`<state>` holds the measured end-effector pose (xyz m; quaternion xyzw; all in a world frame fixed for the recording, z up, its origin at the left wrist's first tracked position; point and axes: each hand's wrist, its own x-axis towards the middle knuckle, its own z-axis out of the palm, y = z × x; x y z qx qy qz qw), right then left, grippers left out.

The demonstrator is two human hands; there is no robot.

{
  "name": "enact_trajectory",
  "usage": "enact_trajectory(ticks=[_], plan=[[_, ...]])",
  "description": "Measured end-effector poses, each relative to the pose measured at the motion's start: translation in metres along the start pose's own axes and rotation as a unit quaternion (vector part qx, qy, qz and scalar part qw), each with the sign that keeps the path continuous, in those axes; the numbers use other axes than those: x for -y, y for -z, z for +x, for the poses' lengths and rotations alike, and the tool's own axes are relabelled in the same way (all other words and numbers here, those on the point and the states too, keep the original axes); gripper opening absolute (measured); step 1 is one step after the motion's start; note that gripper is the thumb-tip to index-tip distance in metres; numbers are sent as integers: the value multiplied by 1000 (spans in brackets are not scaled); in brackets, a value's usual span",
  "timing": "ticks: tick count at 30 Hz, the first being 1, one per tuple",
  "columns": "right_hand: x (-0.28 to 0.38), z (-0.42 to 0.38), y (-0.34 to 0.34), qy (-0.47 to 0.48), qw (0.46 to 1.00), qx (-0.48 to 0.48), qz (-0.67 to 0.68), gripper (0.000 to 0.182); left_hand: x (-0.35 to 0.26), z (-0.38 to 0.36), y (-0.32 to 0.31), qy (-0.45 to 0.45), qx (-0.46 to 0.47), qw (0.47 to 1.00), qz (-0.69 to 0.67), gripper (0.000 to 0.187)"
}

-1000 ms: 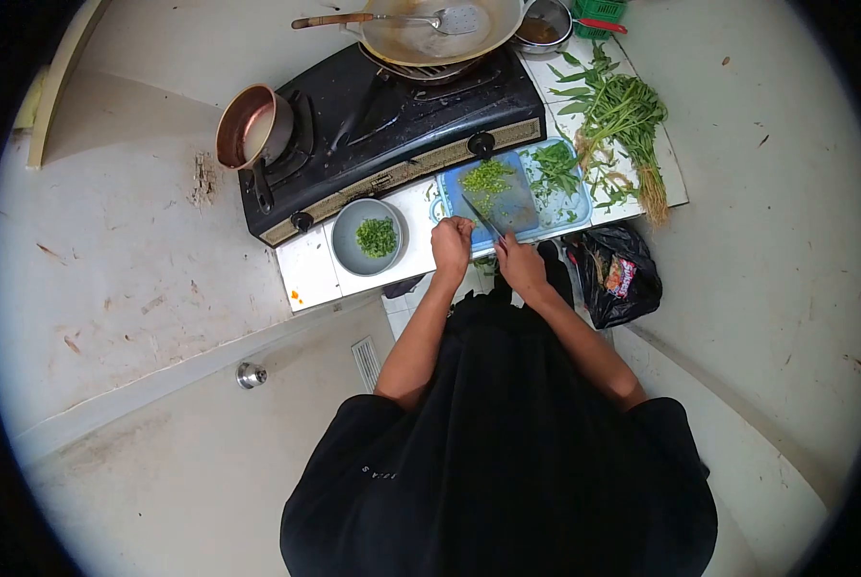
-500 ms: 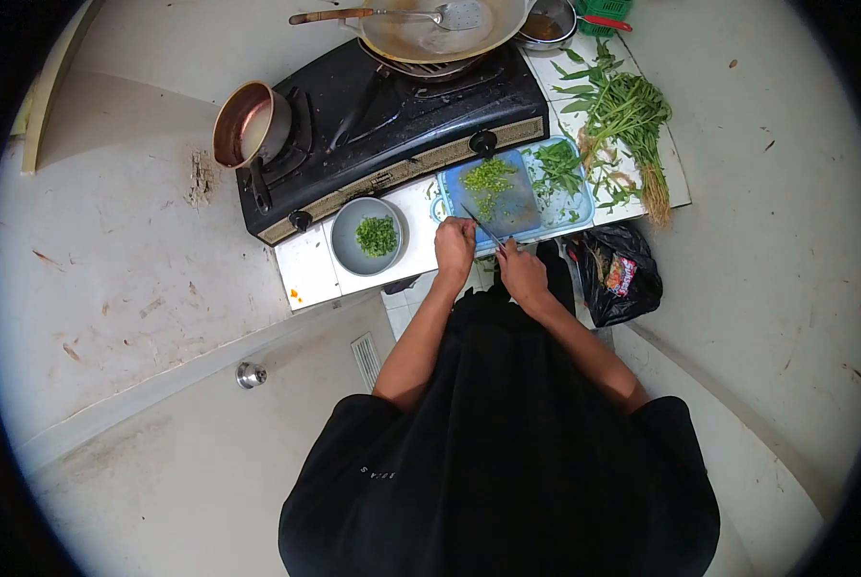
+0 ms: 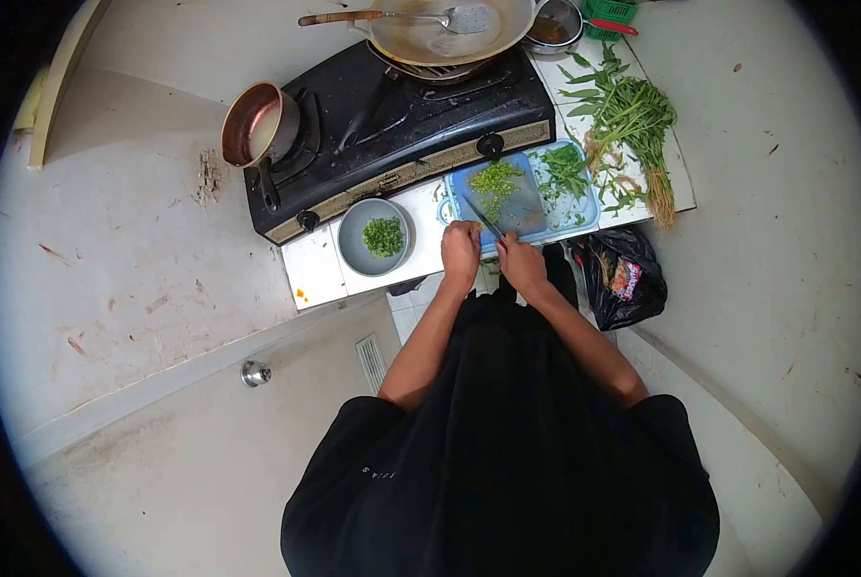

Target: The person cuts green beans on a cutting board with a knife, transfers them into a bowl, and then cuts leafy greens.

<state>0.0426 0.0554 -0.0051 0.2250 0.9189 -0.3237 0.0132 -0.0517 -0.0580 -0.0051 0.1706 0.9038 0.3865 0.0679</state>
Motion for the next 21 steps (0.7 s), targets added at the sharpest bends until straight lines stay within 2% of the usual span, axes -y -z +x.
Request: enact_trajectory(ticks=[1, 7, 14, 19, 21], plan=[[-2, -4, 2, -1, 1000, 1, -1, 31, 0, 1, 0, 29, 7, 999, -22, 9], [-4, -20, 10, -11, 999, 31, 14, 34, 0, 2, 3, 59, 18, 997, -35, 11], [-8, -22, 9, -5, 999, 34, -20, 34, 4, 2, -1, 43, 13, 999, -24, 11], [-11, -19, 1, -3, 999, 40, -36, 30, 2, 3, -1, -4, 5, 1000, 17, 11], [-9, -11, -3, -14, 997, 18, -70, 28, 0, 1, 0, 10, 11, 1000, 14, 11]])
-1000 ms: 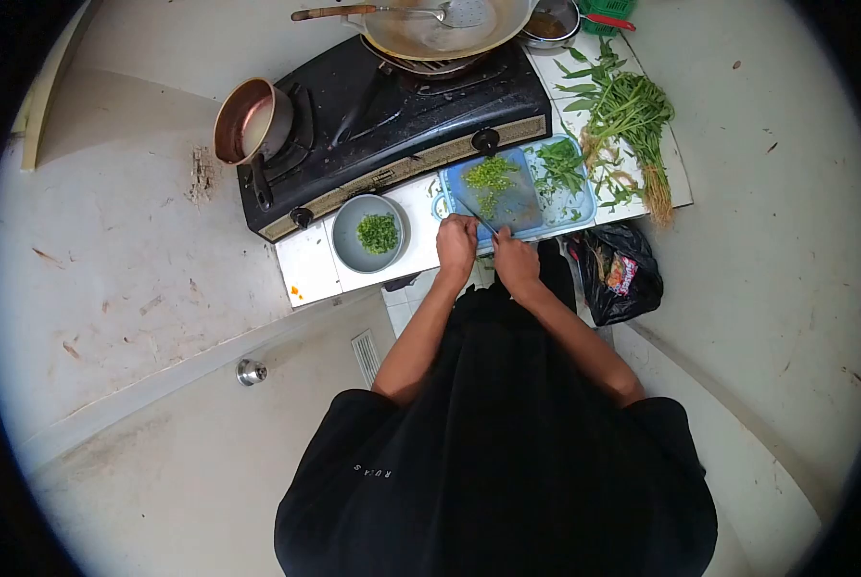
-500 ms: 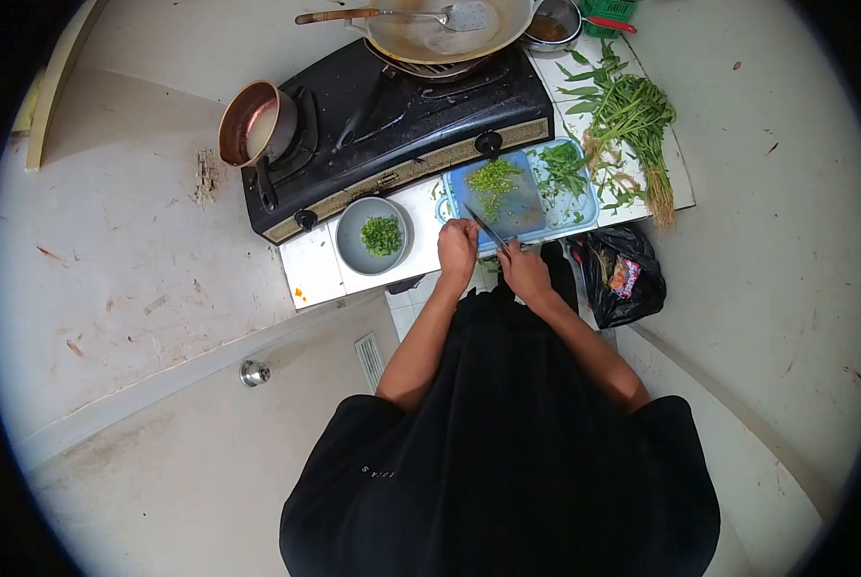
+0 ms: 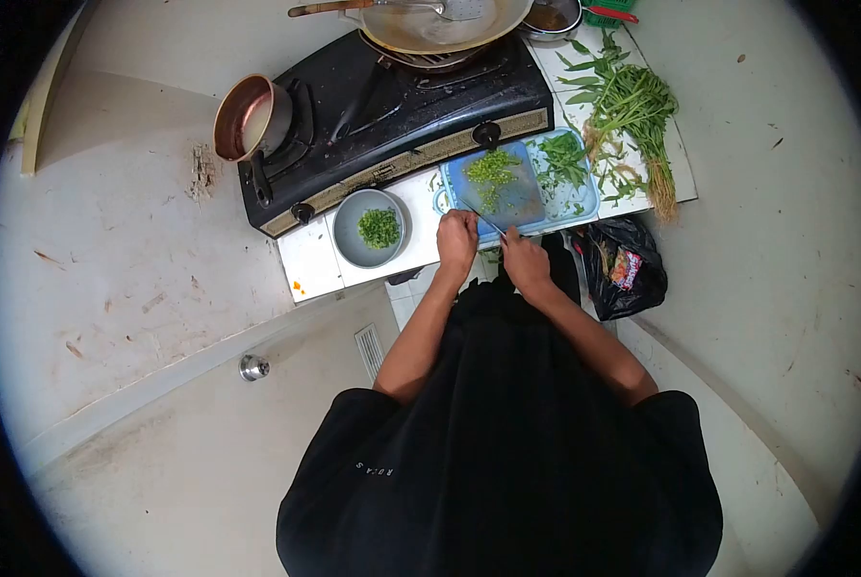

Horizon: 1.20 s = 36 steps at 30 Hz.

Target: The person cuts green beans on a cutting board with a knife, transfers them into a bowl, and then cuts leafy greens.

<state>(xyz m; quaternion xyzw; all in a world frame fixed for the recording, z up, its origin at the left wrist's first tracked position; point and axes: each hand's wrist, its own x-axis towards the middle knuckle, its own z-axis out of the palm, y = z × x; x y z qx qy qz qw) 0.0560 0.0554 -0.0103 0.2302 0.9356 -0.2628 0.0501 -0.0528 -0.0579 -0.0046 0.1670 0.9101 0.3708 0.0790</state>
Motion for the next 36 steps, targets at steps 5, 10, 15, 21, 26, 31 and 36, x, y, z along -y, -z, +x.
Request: enact_trajectory(ticks=[5, 10, 15, 21, 26, 31, 36], plan=[[12, 21, -14, -5, 1000, 3, 24, 28, -5, -2, 4, 14, 7, 1000, -1, 11], [7, 15, 5, 4, 998, 20, 53, 30, 4, -7, 1, -20, -14, 1000, -15, 13], [-5, 5, 14, 9, 996, 2, 85, 32, 1, -9, 5, 17, -15, 999, -29, 14], [-7, -9, 5, 19, 998, -5, 61, 32, 7, -9, 3, -25, -16, 1000, 4, 13], [-2, -12, 6, 12, 999, 3, 36, 32, 6, -9, 4, -52, -21, 998, 29, 12], [3, 2, -7, 8, 1000, -9, 20, 30, 3, -10, 6, -43, -23, 998, 34, 14], [16, 17, -9, -6, 999, -10, 52, 28, 5, -13, 7, -54, -17, 998, 7, 14]])
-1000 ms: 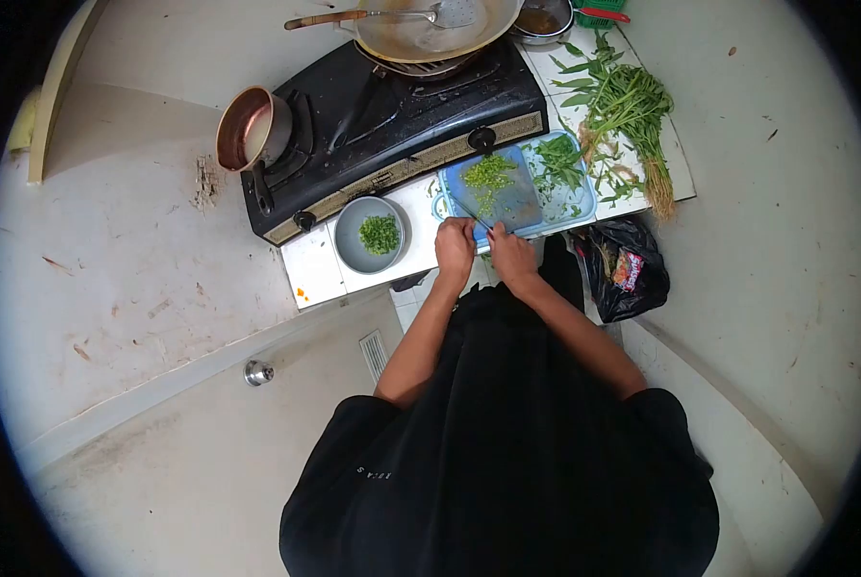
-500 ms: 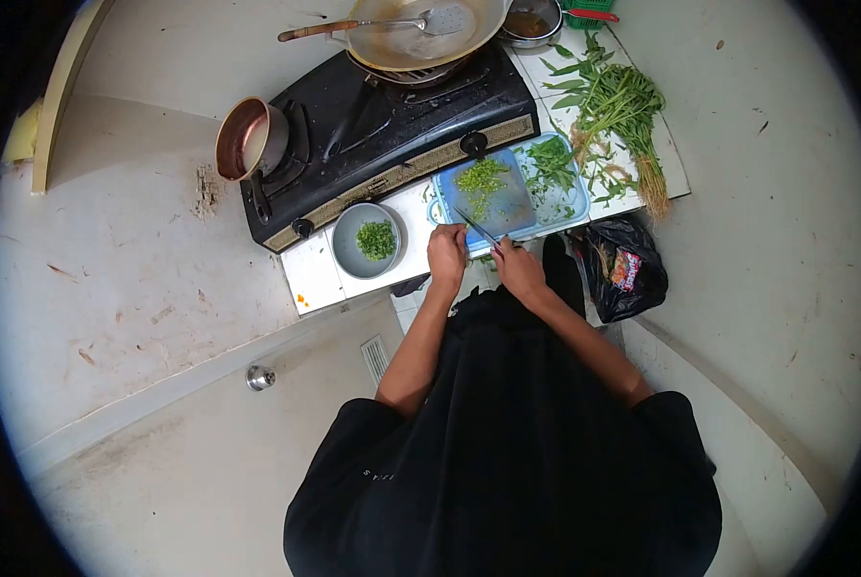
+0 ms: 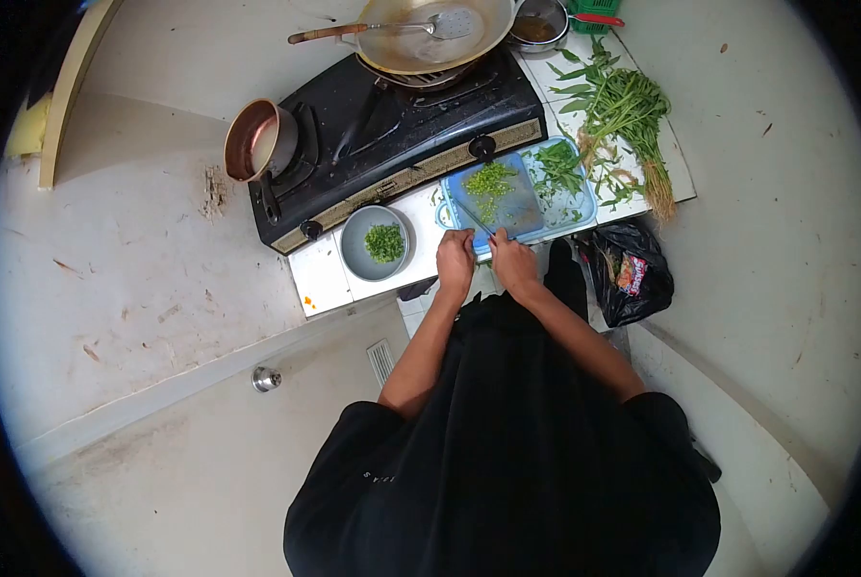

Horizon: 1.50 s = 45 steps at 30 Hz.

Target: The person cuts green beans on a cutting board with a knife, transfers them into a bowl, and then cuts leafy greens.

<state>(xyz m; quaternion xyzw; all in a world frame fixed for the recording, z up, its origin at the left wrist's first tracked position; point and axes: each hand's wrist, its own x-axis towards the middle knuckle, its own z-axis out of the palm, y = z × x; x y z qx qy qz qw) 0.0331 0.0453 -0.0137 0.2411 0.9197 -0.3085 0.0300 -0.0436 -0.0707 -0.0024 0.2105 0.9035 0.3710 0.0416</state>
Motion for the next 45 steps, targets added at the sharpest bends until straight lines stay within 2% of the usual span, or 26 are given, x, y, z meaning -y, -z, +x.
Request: enact_trajectory(ticks=[2, 5, 12, 19, 22, 24, 35, 38, 40, 45], plan=[[-8, -3, 1, 4, 1000, -13, 13, 29, 5, -2, -3, -21, -11, 1000, -17, 14], [-18, -16, 7, 11, 999, -24, 23, 30, 2, 0, -2, 19, 0, 999, -29, 13], [-21, -34, 9, -10, 1000, -8, 6, 30, 2, 10, 0, -29, 17, 999, -17, 13], [-14, -14, 9, -5, 1000, -11, -10, 30, 5, 12, -2, -26, 21, 999, -15, 15], [-12, -13, 12, -11, 999, 11, 40, 29, 5, 13, -4, -23, 14, 999, -19, 15], [-12, -20, 11, 0, 1000, -22, 13, 29, 6, 14, -6, -18, 16, 999, -22, 15], [-3, 4, -8, -7, 1000, -16, -20, 31, 1, 16, -3, -28, 11, 999, -10, 13], [-8, -5, 4, -6, 1000, -17, 11, 32, -4, 16, -1, -6, 3, 999, -38, 12], [-12, -13, 8, -9, 1000, -9, 26, 33, -6, 15, -3, 85, -13, 993, -83, 12], [-11, -25, 8, 10, 1000, -1, 22, 34, 2, 10, -9, 42, -15, 997, -59, 12]])
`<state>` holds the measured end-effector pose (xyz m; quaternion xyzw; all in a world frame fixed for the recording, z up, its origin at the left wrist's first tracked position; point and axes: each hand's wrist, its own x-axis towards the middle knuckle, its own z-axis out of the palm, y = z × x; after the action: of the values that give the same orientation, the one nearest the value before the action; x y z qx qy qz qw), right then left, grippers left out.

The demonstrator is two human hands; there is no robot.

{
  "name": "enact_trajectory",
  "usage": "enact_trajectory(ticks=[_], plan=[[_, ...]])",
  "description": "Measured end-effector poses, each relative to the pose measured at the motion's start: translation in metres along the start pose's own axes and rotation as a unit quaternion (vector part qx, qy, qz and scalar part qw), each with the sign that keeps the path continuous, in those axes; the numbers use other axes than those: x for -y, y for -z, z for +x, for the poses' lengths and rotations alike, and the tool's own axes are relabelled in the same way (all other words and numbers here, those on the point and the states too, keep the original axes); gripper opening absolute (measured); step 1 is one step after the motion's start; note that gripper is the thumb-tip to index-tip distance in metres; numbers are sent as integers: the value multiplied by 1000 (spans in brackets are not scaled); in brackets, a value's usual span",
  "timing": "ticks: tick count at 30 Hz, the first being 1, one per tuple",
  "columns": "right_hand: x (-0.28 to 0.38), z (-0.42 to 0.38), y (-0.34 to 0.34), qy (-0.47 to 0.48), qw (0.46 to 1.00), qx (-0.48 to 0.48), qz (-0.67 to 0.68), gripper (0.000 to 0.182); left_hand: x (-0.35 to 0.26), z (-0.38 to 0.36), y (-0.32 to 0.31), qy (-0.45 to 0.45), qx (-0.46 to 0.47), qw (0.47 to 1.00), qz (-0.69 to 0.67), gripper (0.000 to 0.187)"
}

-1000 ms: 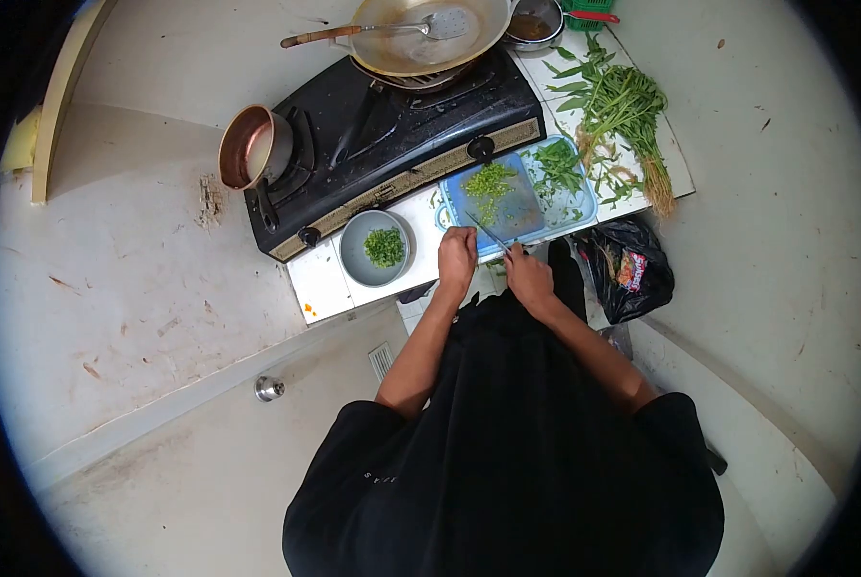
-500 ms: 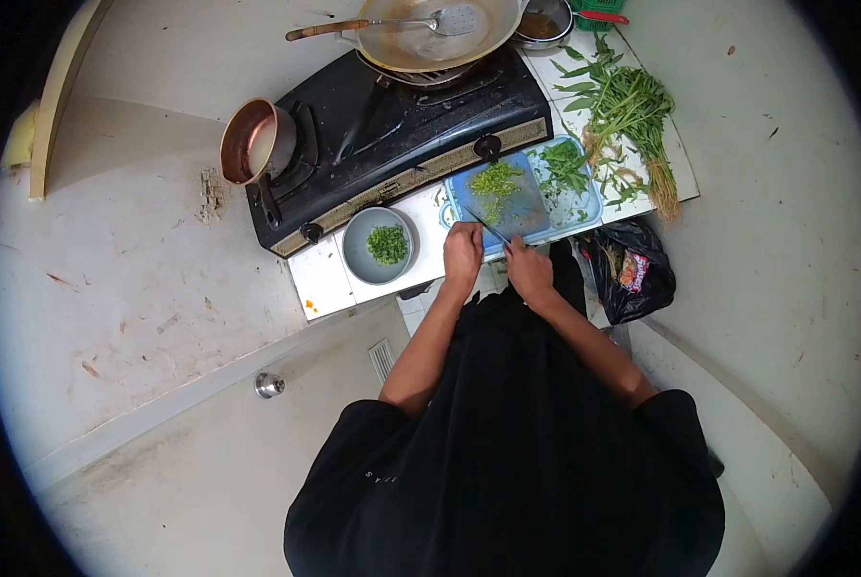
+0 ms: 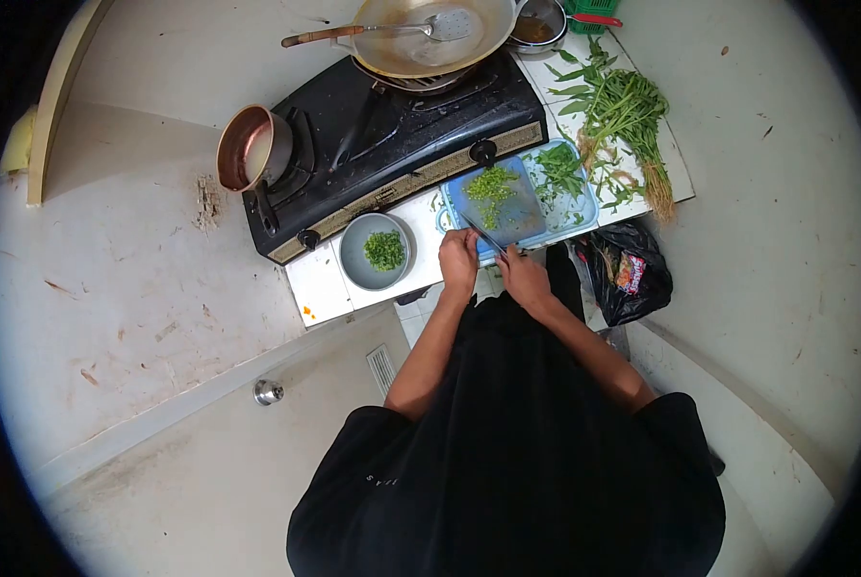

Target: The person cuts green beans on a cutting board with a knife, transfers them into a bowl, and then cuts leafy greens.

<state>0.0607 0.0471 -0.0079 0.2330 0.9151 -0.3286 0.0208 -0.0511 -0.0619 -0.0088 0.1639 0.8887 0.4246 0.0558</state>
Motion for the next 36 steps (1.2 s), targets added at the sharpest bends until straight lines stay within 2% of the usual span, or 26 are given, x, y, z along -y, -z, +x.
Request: enact_trajectory(ticks=[4, 10, 14, 16, 20, 26, 36], plan=[[5, 0, 4, 2, 1000, -14, -9, 32, 0, 1, 3, -60, 7, 997, 44, 12], [4, 1, 4, -40, 999, 23, -12, 33, -4, 0, 3, -20, 2, 1000, 13, 11], [4, 8, 1, -36, 998, 15, -44, 31, -6, 3, 4, 9, 15, 1000, 19, 12], [10, 12, -4, -28, 998, 8, -50, 30, 1, 2, 3, -27, 20, 998, 47, 12], [11, 18, -1, -14, 999, 0, -35, 29, 3, -2, 2, -24, 7, 999, 42, 10], [2, 0, 0, -7, 1000, -6, -12, 30, 3, -1, 3, 34, 11, 999, 9, 9], [6, 2, -5, -19, 997, -2, -75, 28, 0, 4, 5, -41, 14, 997, 63, 9]])
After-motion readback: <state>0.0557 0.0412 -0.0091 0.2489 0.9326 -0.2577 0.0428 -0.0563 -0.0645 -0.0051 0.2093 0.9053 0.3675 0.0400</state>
